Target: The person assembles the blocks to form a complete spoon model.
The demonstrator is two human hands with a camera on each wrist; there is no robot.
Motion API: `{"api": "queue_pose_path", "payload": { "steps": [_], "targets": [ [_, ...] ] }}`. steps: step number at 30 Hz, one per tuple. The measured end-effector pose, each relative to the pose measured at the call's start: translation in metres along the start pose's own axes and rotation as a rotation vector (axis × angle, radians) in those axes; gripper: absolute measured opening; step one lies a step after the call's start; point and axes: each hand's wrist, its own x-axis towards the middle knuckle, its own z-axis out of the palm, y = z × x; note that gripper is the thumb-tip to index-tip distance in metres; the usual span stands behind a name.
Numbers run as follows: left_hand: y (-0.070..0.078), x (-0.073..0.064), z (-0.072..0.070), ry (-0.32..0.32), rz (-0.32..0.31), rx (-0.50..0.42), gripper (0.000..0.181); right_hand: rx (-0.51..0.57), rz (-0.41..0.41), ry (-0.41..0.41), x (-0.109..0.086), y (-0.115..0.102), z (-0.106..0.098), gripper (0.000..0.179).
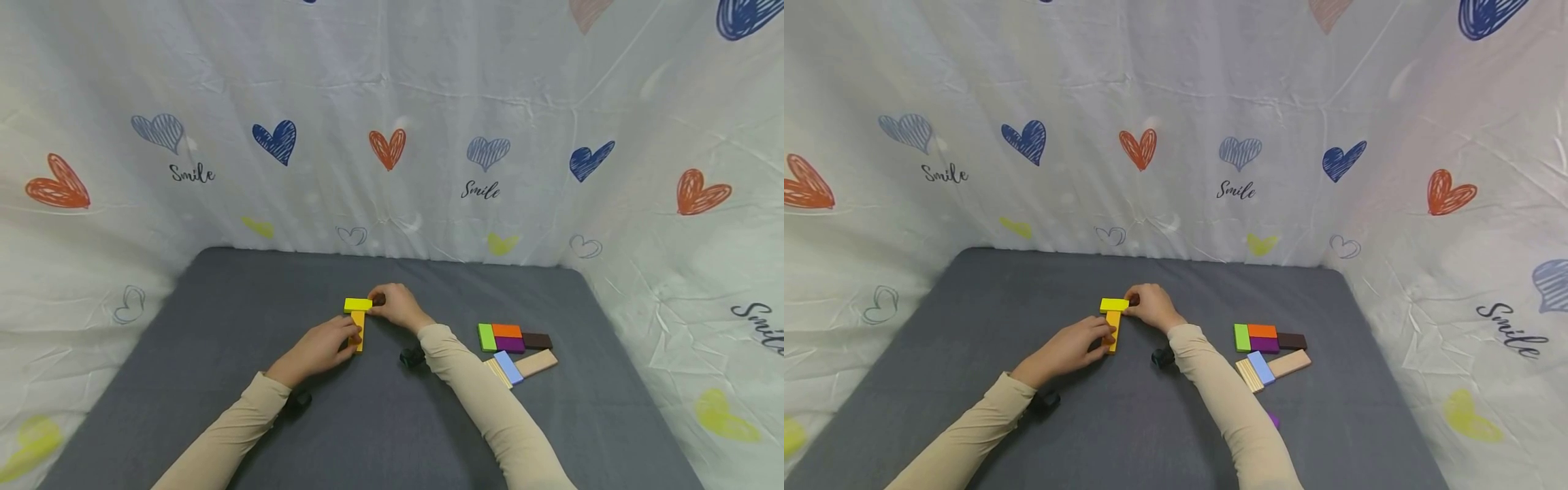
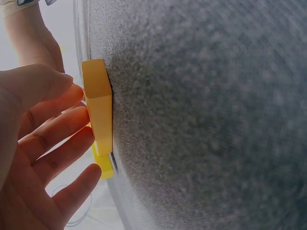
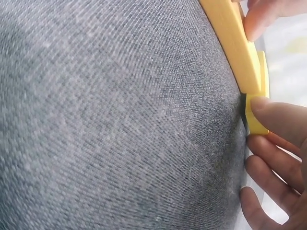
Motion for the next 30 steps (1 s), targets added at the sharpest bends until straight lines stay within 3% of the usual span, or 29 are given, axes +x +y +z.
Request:
{"api": "queue_pose_path", "payload": {
  "steps": [20,30],
  "targets": [
    [0.001,0.001,-0.002,0.005,-0.004,0.004,0.020,-0.181,-0.032,-0.029,0.001,-0.008,-0.002,0.030],
    [-0.001,0.001,0.000,0.014,0.007,0.005,0.019,-0.202,-0.008,-0.063,0.003,-0.012,-0.003,0.030]
  ]
}}
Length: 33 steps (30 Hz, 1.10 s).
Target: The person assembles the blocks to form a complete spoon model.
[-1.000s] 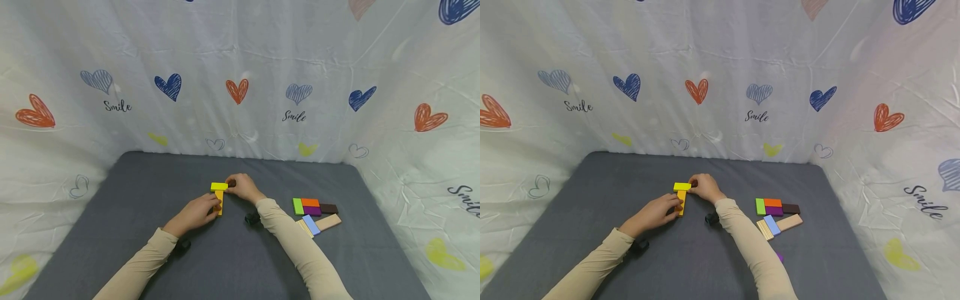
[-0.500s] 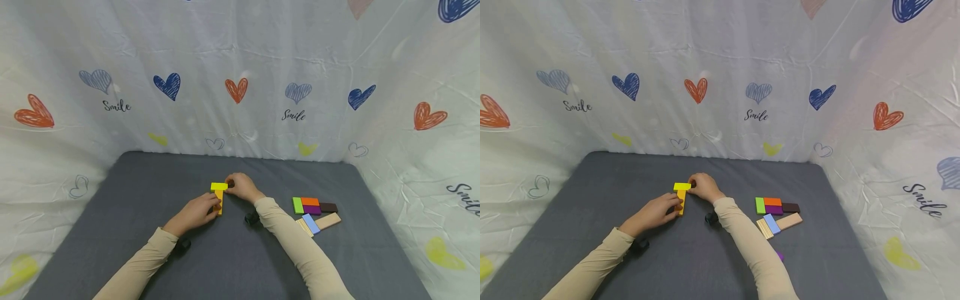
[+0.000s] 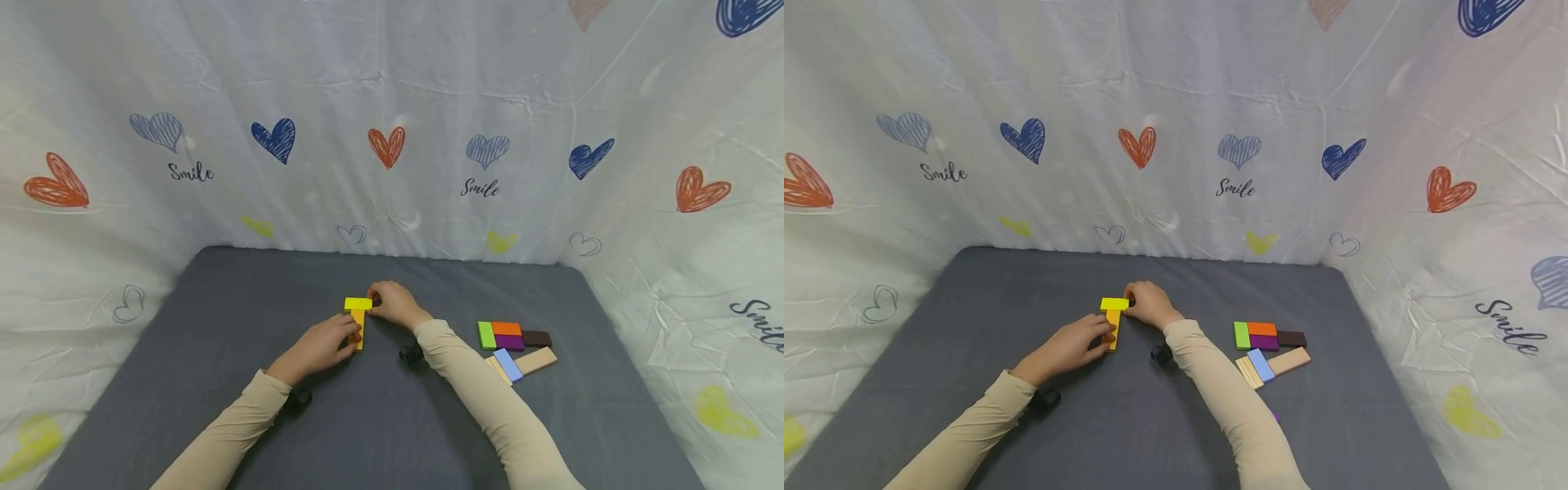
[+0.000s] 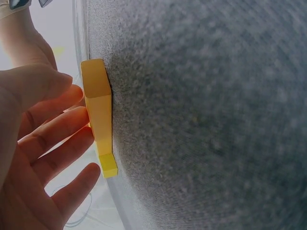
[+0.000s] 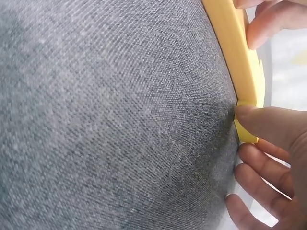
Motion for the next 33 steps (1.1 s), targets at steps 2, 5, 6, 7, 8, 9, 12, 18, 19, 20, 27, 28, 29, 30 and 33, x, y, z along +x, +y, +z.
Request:
{"api": "queue_pose_path", "payload": {
  "steps": [2,5,6,7,8,9,12,18,19,20,27,28,29,30,33],
  "targets": [
    [0.000,0.000,0.000,0.007,0.001,-0.001,0.019,-0.001,-0.005,-0.007,0.000,0.000,0.000,0.032],
    [-0.001,-0.001,-0.001,0.015,-0.004,-0.005,0.019,0.012,-0.018,-0.021,0.000,-0.001,-0.002,0.038],
    [-0.001,0.000,-0.001,0.014,-0.007,-0.007,0.020,0.016,-0.026,-0.026,-0.001,0.000,-0.003,0.040],
    [-0.001,0.000,-0.001,0.013,-0.008,-0.007,0.020,0.024,-0.034,-0.031,-0.002,0.000,-0.004,0.041],
    [-0.001,0.000,-0.001,0.012,-0.009,-0.006,0.020,0.029,-0.040,-0.035,-0.003,0.001,-0.005,0.042],
    [-0.001,0.000,-0.001,0.011,-0.008,-0.005,0.020,0.035,-0.047,-0.036,-0.006,0.002,-0.006,0.043],
    [-0.001,0.000,0.000,0.012,-0.009,-0.002,0.020,0.061,-0.072,-0.023,-0.015,0.007,-0.012,0.042],
    [-0.001,0.001,0.002,-0.001,-0.017,0.009,0.022,0.127,-0.098,-0.002,-0.048,0.019,-0.033,0.041],
    [-0.001,0.001,0.003,-0.003,-0.018,0.011,0.022,0.126,-0.106,0.000,-0.055,0.022,-0.037,0.041],
    [-0.001,0.001,0.003,-0.003,-0.019,0.011,0.021,0.127,-0.108,0.003,-0.063,0.024,-0.041,0.042],
    [-0.001,0.000,0.003,-0.002,-0.019,0.024,0.019,0.120,-0.153,0.077,-0.128,0.053,-0.064,0.039],
    [-0.001,0.000,0.003,-0.001,-0.016,0.026,0.018,0.121,-0.147,0.091,-0.138,0.057,-0.066,0.038],
    [-0.001,0.000,0.003,-0.001,-0.012,0.025,0.018,0.128,-0.135,0.103,-0.147,0.062,-0.069,0.038],
    [-0.001,0.000,0.003,0.000,-0.011,0.023,0.017,0.127,-0.117,0.115,-0.156,0.067,-0.071,0.038],
    [-0.001,0.000,0.003,0.001,-0.015,0.015,0.017,0.132,-0.063,0.149,-0.179,0.084,-0.080,0.039]
  ]
}}
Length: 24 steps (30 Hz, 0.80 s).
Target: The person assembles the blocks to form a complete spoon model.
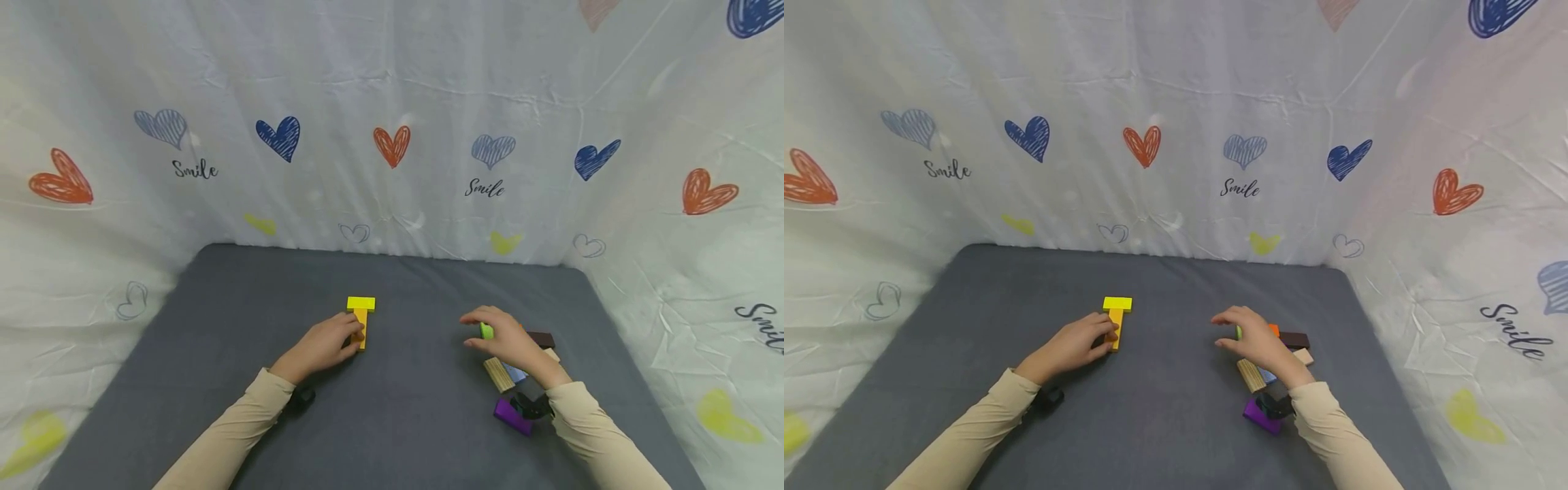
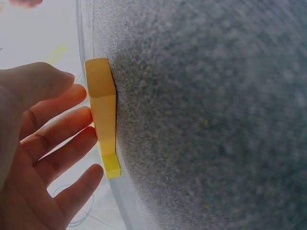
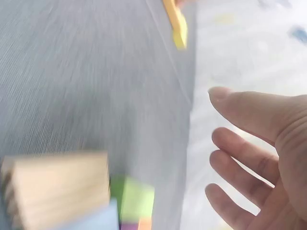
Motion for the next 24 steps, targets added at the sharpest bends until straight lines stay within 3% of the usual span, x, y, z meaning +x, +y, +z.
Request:
{"api": "queue_pose_path", "payload": {
  "steps": [5,14,20,24],
  "targets": [
    [0.000,0.001,0.000,0.001,0.001,-0.009,0.016,-0.020,0.082,0.059,-0.034,0.028,-0.021,0.039],
    [0.001,-0.001,-0.002,-0.001,0.003,-0.019,0.014,-0.011,0.305,0.135,-0.086,0.075,-0.045,0.038],
    [0.000,0.000,0.000,0.006,0.002,-0.009,0.012,0.013,0.365,0.106,-0.109,0.098,-0.049,0.039],
    [0.000,-0.001,0.000,0.005,0.003,-0.015,0.013,0.072,0.354,0.094,-0.115,0.107,-0.048,0.042]
  ]
}}
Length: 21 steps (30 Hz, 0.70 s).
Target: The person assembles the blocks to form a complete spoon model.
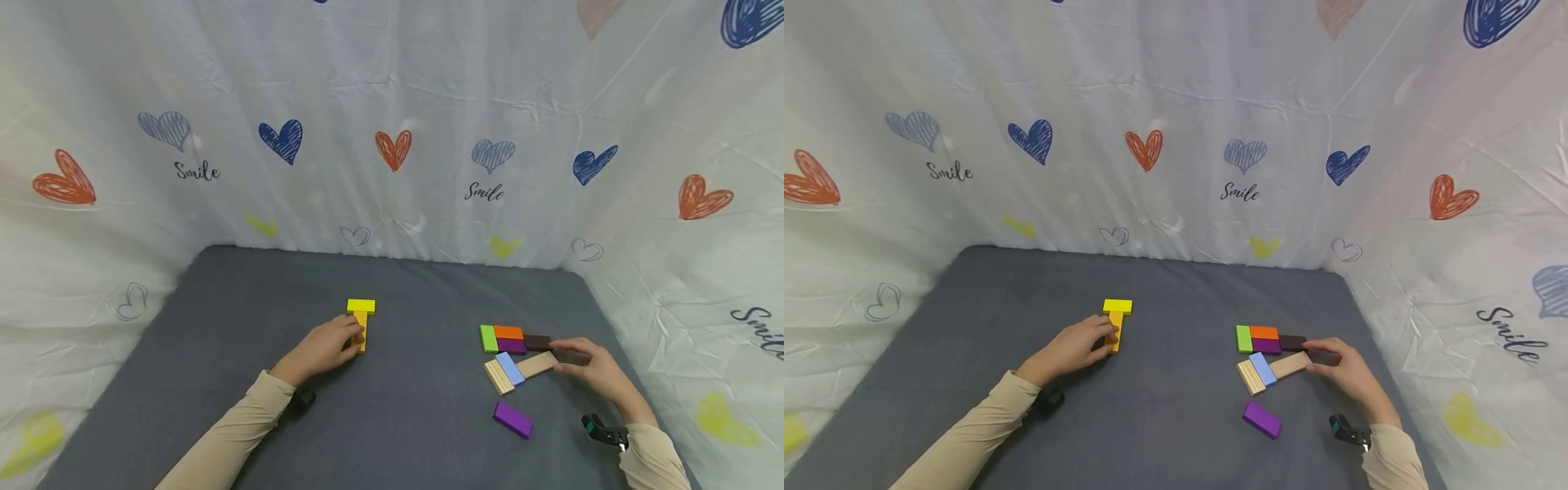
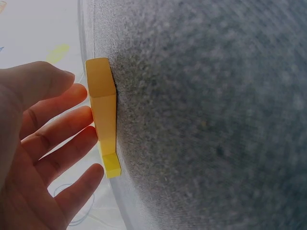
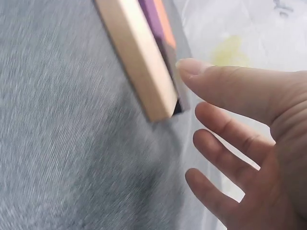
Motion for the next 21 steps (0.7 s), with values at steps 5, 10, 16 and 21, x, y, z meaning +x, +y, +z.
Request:
{"api": "queue_pose_path", "payload": {
  "steps": [5,10,16,21],
  "targets": [
    [0.000,0.000,0.000,0.003,0.006,-0.005,0.014,0.011,0.005,-0.024,0.002,0.008,0.001,0.042],
    [0.000,0.000,0.000,-0.005,-0.002,-0.008,0.013,-0.019,0.000,-0.013,0.004,0.014,0.005,0.040],
    [-0.001,0.000,0.001,-0.011,-0.009,-0.007,0.013,-0.032,-0.019,-0.002,0.006,0.017,0.010,0.040],
    [-0.001,0.001,0.001,-0.015,-0.011,0.000,0.014,-0.035,0.008,-0.024,0.010,0.021,0.010,0.040]
  ]
}}
